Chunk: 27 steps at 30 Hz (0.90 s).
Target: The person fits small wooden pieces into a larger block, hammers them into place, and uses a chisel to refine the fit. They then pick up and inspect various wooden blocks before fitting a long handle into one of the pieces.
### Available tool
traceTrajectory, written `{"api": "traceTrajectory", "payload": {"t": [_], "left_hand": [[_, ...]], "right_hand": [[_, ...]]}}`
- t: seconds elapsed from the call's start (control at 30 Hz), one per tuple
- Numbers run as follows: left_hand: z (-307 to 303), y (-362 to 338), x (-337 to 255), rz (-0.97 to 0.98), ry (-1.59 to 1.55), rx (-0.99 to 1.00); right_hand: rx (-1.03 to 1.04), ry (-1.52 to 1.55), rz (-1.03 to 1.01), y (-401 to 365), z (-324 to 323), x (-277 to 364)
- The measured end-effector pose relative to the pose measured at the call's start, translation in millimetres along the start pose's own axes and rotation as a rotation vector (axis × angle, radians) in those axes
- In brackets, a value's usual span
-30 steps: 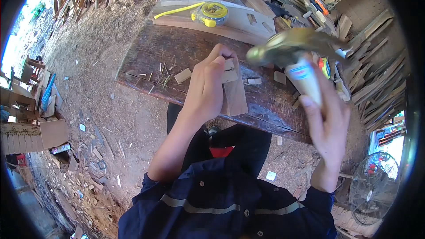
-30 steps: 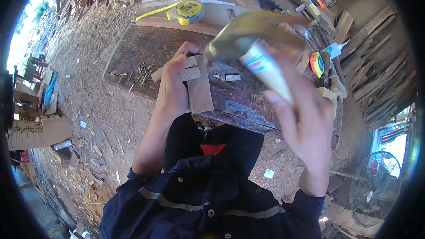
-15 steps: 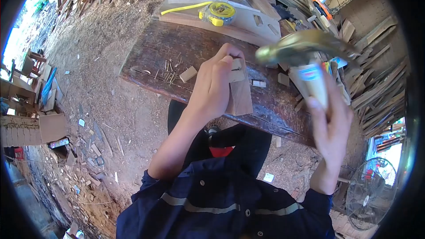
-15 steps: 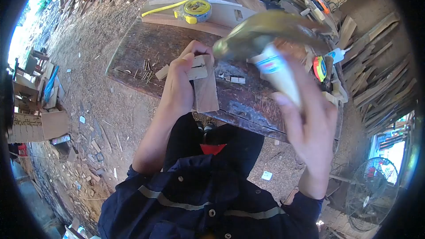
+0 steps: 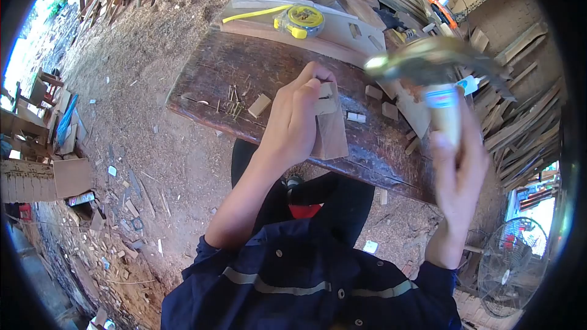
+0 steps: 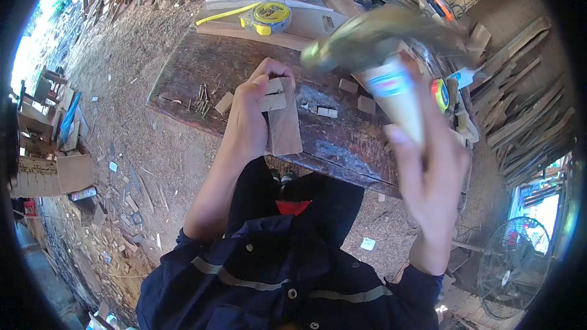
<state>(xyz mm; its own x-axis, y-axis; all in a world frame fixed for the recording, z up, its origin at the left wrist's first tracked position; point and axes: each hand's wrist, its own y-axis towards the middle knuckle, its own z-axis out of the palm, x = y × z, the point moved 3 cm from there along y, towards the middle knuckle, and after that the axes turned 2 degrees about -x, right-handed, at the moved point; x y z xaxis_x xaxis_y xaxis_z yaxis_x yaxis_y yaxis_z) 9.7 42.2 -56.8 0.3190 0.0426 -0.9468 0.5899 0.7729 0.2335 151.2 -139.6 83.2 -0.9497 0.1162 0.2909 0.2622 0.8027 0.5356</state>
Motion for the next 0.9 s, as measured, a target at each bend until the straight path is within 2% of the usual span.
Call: {"api": "traceTrajectory", "payload": {"t": [0.07, 0.13, 0.23, 0.3, 0.37, 0.53, 0.67, 0.9], "left_hand": [[1, 0, -1, -0.004, 0.002, -0.001], [0, 0, 0, 0.008, 0.001, -0.005], [0, 1, 0, 0.077, 0.011, -0.024], [0, 3, 1, 0.084, 0.001, -0.053], [2, 3, 2, 0.066, -0.015, -0.056], [2, 1, -2, -0.038, -0.021, 0.001], [2, 3, -1, -0.034, -0.05, 0.008], [4, 3, -15, 0.008, -0.028, -0.013]], "right_hand": [[-0.193, 0.164, 0.118, -4, -8, -3], [-0.354, 0.482, 0.146, -2, -8, 1], [-0.171, 0.329, 0.129, -9, 6, -9], [0.268, -0.093, -0.028, -7, 14, 3], [0.243, 0.066, 0.083, -9, 23, 3], [0.13, 0.135, 0.158, -21, 24, -14], [0.098, 0.166, 0.269, -36, 26, -26], [0.105, 0.13, 0.342, -58, 33, -39]]}}
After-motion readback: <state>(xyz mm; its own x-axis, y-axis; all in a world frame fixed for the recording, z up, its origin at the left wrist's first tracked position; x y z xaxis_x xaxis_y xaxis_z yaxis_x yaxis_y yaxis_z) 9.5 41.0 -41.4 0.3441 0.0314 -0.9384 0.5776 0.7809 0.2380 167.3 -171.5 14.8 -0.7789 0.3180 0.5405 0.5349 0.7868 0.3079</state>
